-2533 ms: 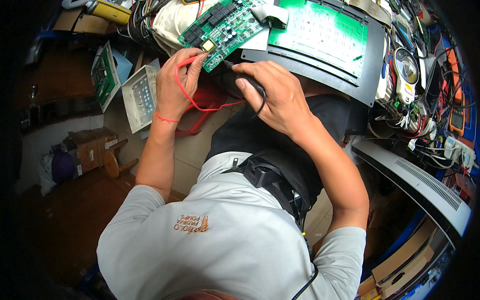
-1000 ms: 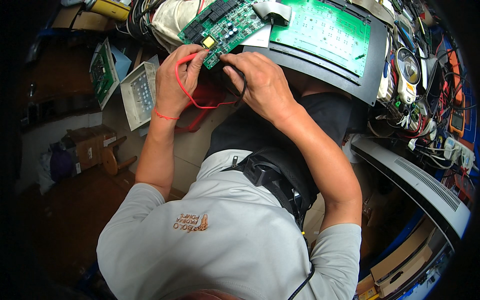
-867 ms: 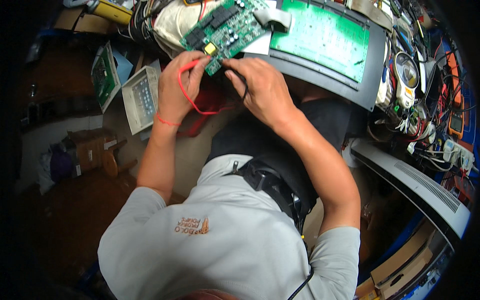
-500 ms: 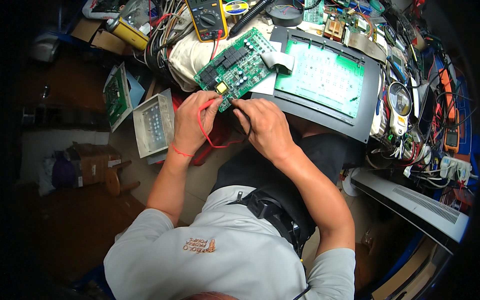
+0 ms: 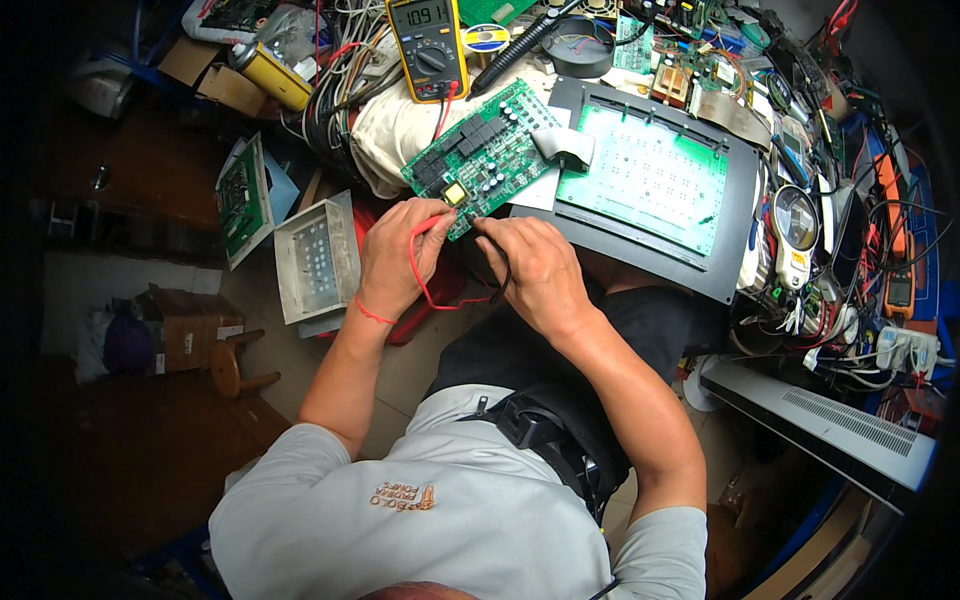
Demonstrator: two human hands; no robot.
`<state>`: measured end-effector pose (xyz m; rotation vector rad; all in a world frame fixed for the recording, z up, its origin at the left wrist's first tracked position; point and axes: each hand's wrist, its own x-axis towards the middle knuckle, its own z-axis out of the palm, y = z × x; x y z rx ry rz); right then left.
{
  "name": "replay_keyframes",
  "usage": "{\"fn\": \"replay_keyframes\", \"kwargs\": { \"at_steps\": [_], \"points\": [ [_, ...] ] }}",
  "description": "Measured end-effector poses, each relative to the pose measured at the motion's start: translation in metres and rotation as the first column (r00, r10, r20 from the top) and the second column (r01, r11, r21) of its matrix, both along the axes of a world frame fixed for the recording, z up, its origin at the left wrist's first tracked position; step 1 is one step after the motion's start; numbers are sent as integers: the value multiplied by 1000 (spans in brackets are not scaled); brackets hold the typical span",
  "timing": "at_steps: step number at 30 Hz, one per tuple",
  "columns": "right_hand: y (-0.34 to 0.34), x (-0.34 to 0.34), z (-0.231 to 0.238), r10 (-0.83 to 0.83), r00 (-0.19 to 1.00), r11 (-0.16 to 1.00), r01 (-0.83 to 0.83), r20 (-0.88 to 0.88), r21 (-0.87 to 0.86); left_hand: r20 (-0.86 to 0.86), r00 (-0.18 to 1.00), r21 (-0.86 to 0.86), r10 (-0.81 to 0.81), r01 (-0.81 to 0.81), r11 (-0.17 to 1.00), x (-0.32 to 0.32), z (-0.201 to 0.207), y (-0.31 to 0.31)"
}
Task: The person uses a multimeter to test points on a green circuit board, then uses a magnifying lamp to inspect the board closely. They also handle a black electronic device with a digital display, pressing buttons and observing the screen.
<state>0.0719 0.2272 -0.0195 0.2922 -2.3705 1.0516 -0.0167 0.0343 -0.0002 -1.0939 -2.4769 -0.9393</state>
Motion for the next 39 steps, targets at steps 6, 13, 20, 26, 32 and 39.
{"fn": "replay_keyframes", "kwargs": {
  "at_steps": [6, 13, 20, 26, 32, 39],
  "points": [
    [0, 0, 2, 4, 1000, 1000, -4, 7, 2, 18, 1000, -5, 2, -2, 1000, 0, 2, -1],
    [0, -1, 2, 10, 1000, 1000, -10, -12, -4, 41, 999, -16, 4, -3, 1000, 1, 4, -1],
    [1, 0, 0, 14, 1000, 1000, -14, -9, -3, 39, 999, -10, 8, -7, 1000, 2, 5, 0],
    [1, 0, -1, 11, 1000, 1000, -11, -5, -2, 38, 999, -19, 6, -5, 1000, 1, 6, 0],
    [1, 1, -1, 3, 1000, 1000, -3, -21, 1, 42, 999, 5, -4, 4, 1000, 0, 1, -2],
    [0, 0, -4, -5, 999, 1000, 5, -39, -1, 80, 997, 102, -10, 2, 995, 2, -5, -5]
  ]
}}
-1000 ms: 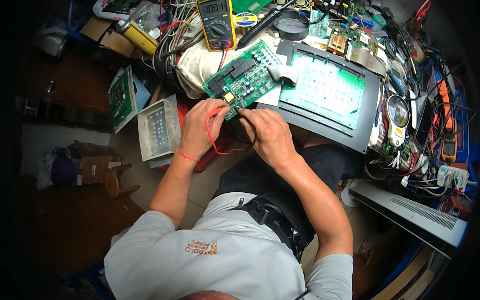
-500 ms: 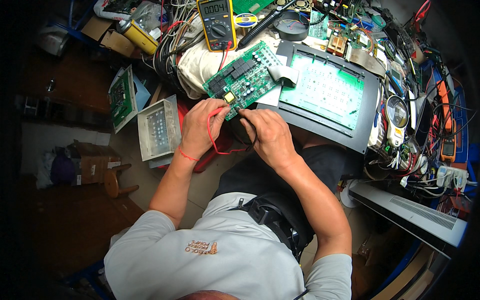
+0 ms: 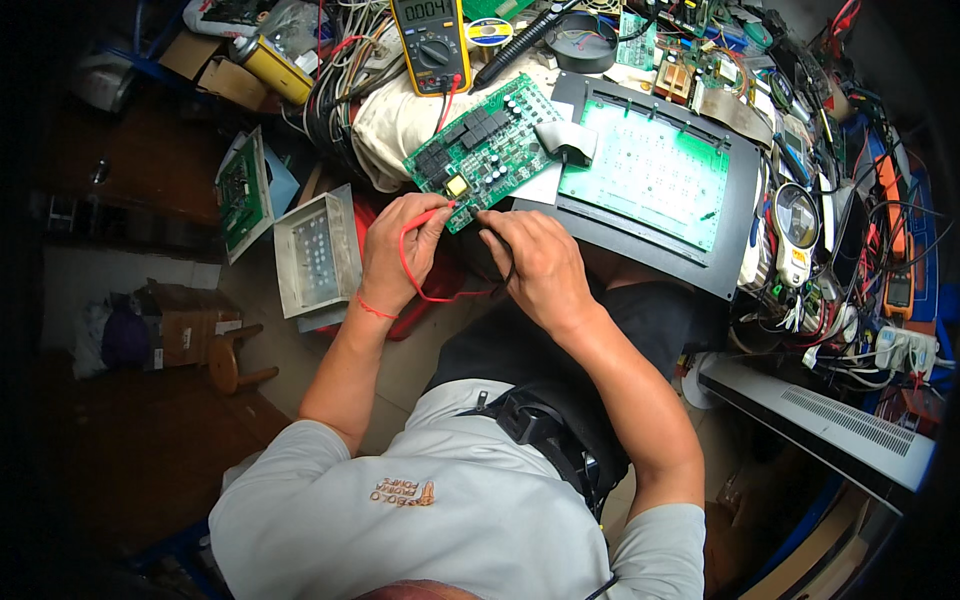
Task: The person uses a multimeter to test points on a green circuit board, then uses a magnifying lamp to inspect the board closely. They also handle a black electronic device with a digital display, pressing buttons and observing the screen.
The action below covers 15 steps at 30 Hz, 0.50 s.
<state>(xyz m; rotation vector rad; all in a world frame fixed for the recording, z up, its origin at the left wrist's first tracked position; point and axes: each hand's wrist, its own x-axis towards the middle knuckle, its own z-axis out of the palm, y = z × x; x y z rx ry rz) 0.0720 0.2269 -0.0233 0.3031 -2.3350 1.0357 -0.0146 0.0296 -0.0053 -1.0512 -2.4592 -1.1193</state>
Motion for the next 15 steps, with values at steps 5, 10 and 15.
{"fn": "replay_keyframes", "kwargs": {
  "at_steps": [5, 10, 15],
  "points": [
    [1, 1, 0, 4, 999, 1000, -4, 34, 2, -12, 1000, 11, 9, -9, 1000, 1, -2, 0],
    [0, 2, 0, 5, 999, 1000, -5, 32, -6, -11, 1000, 26, 14, -13, 1000, 1, -4, 1],
    [0, 2, -1, 6, 999, 1000, -6, 45, -7, -30, 1000, 25, 2, -1, 1000, 0, -7, 0]
  ]
}}
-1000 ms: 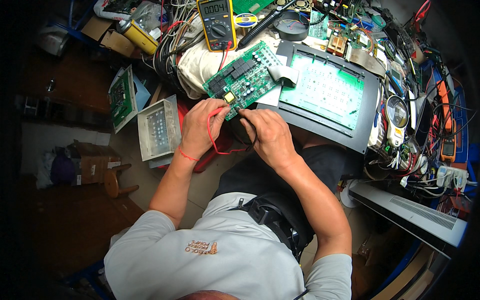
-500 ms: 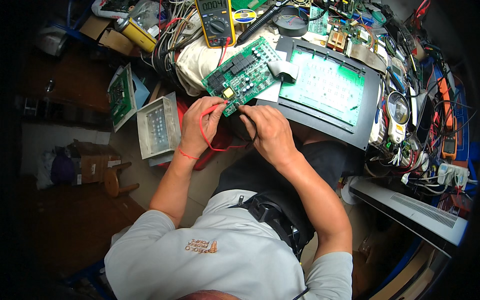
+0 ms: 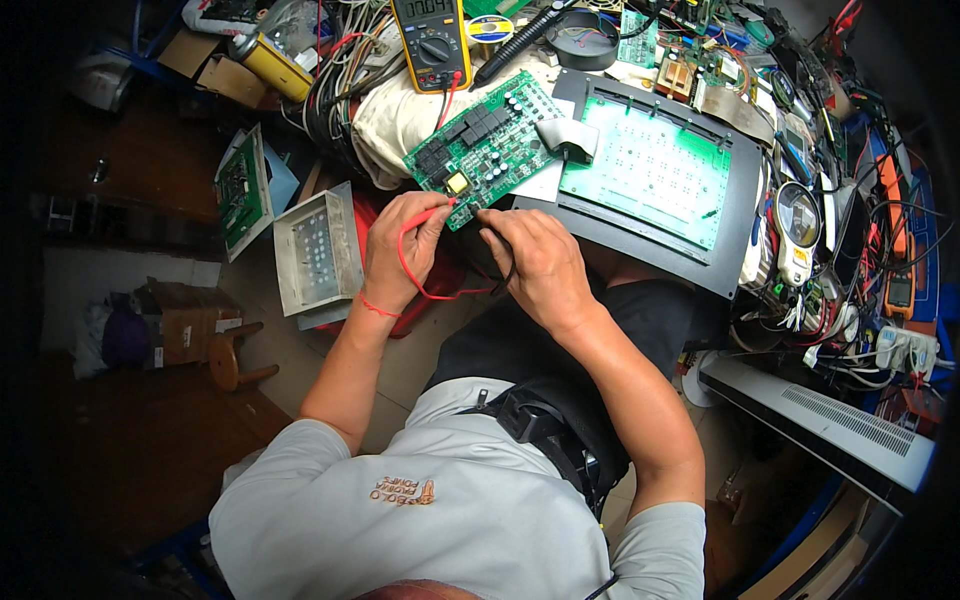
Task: The person uses a multimeter to test points on a green circuit board, then uses a magnifying lamp to inspect the board closely. They also handle a black electronic device with a digital display, pressing buttons and observing the screen.
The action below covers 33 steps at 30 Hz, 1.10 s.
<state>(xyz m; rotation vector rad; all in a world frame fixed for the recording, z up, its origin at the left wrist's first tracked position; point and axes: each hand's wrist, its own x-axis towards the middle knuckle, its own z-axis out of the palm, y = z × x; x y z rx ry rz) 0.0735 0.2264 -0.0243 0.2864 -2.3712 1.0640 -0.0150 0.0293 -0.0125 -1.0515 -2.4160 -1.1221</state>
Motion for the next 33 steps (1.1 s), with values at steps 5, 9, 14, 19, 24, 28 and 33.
{"fn": "replay_keyframes", "kwargs": {
  "at_steps": [5, 9, 14, 19, 24, 28, 33],
  "points": [
    [0, 0, 2, 0, 1000, 1000, 0, -18, -11, -17, 999, 1, -37, 37, 999, -1, -2, 2],
    [-1, 1, 3, -1, 1000, 1000, 1, -13, -14, -21, 999, -16, -47, 47, 999, -4, 2, -2],
    [2, 1, 1, 13, 1000, 1000, -12, -26, 2, -138, 989, -38, -45, 41, 998, 0, 0, 0],
    [0, 0, -1, -1, 999, 1000, 0, -34, -13, 132, 988, 140, 76, -94, 986, 7, 2, 2],
    [-1, -1, 2, -1, 1000, 1000, 0, -28, -10, 31, 998, 97, 56, -58, 994, 3, 8, 0],
    [1, 1, 3, 7, 1000, 1000, -6, -7, 6, -10, 999, 85, 43, -42, 996, 3, 8, 1],
    [0, 0, 1, 3, 1000, 1000, -3, -29, 0, -10, 1000, 49, 23, -23, 999, 3, 7, 0]
  ]
}}
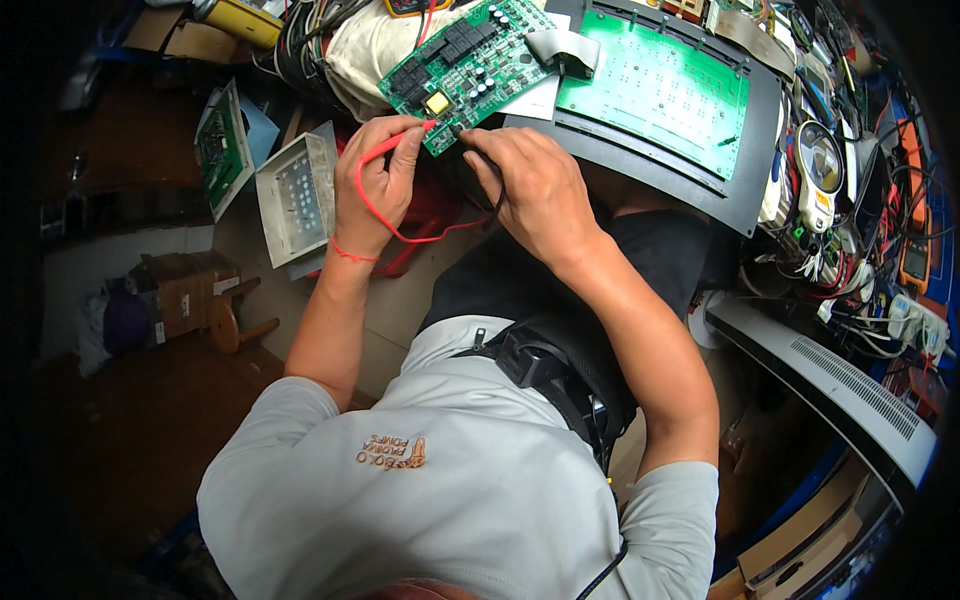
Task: The person uses a multimeter to test points on a green circuit board, then uses a magnifying lamp to inspect the board closely. They also handle a black electronic device with a digital display, pressing buttons and observing the screen.
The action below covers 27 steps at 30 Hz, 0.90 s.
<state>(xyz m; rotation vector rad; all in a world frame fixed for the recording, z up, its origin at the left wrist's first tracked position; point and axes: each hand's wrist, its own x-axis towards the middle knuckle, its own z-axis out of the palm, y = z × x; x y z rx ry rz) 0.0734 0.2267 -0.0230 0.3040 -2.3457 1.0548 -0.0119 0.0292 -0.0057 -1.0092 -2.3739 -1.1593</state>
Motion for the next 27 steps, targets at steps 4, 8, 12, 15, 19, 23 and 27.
{"fn": "replay_keyframes", "kwargs": {
  "at_steps": [4, 8, 12, 15, 19, 23, 27],
  "points": [
    [-2, -1, -2, -12, 1000, 1000, 12, -27, 0, 1, 1000, -20, 10, -10, 1000, -1, -2, 2],
    [-2, -1, -3, -12, 1000, 1000, 12, -25, -3, -28, 1000, -37, 12, -13, 999, -1, -3, 2],
    [-1, -2, -4, -11, 999, 1000, 11, -32, -11, -28, 1000, -44, 13, -14, 999, -1, -2, 3],
    [-1, -2, -5, -12, 999, 1000, 12, -37, -18, -39, 999, -52, 9, -11, 999, -1, -1, 5],
    [-1, -1, -5, -13, 1000, 1000, 13, -16, -25, -51, 999, -82, 7, -11, 997, -1, -1, 4],
    [-1, -1, -5, -16, 1000, 1000, 16, -10, -20, -81, 997, -91, -11, 3, 996, -1, -1, 5],
    [-1, -1, -5, -18, 1000, 999, 17, -14, -28, -85, 996, -152, -25, 12, 988, -1, 1, 3]
  ]
}}
